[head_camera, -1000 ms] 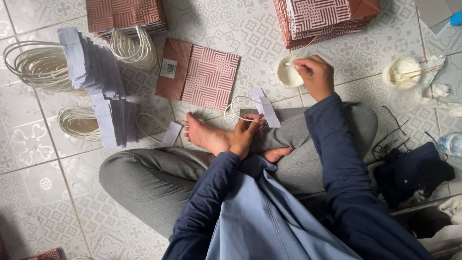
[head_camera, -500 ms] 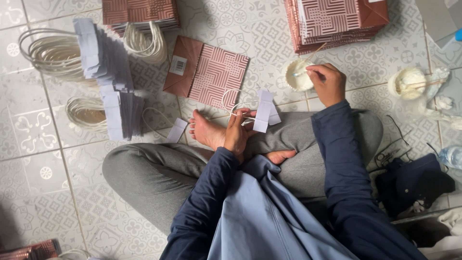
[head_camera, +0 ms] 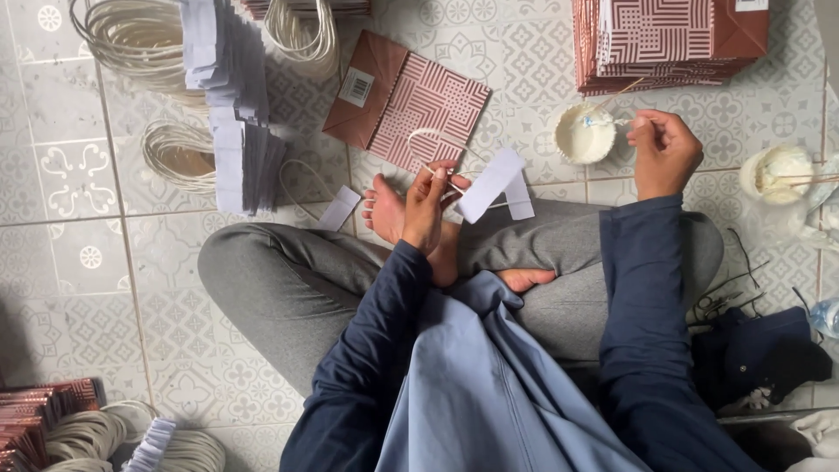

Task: The person assembles gift bags by applying glue to small white paper tabs and attaching them to the inside of patterned paper bags. They then thread white rope handles through the tabs and press them into place. The process is repeated for multiple bags.

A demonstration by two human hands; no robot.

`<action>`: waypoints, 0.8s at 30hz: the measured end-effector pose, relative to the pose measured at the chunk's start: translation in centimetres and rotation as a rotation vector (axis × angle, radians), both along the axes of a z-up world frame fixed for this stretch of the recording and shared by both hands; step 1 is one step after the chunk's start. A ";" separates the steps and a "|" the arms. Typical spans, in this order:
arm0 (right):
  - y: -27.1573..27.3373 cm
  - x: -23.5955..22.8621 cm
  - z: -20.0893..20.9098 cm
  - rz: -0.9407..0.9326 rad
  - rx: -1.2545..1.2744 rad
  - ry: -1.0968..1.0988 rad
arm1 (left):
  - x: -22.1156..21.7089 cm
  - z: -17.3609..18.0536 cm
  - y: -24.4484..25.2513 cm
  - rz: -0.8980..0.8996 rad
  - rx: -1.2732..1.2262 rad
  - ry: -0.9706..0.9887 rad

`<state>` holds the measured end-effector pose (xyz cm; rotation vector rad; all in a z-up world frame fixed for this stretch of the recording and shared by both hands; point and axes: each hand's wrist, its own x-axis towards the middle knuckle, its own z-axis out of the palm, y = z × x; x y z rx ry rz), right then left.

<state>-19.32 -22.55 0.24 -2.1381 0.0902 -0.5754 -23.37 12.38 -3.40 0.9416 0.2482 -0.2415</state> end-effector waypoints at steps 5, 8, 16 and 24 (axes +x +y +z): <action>-0.3 0.3 -0.6 0.064 -0.018 -0.002 | 0.8 1.6 1.1 -0.050 0.001 -0.165; -0.2 0.2 -0.6 0.086 -0.014 -0.003 | 1.1 1.8 1.8 -0.082 -0.140 -0.198; -0.2 0.1 -0.4 0.072 0.016 0.010 | 1.2 4.5 3.0 -0.089 -0.297 -0.186; 0.4 -0.5 1.0 -0.029 0.605 0.070 | 1.4 4.9 3.0 -0.001 -0.256 -0.171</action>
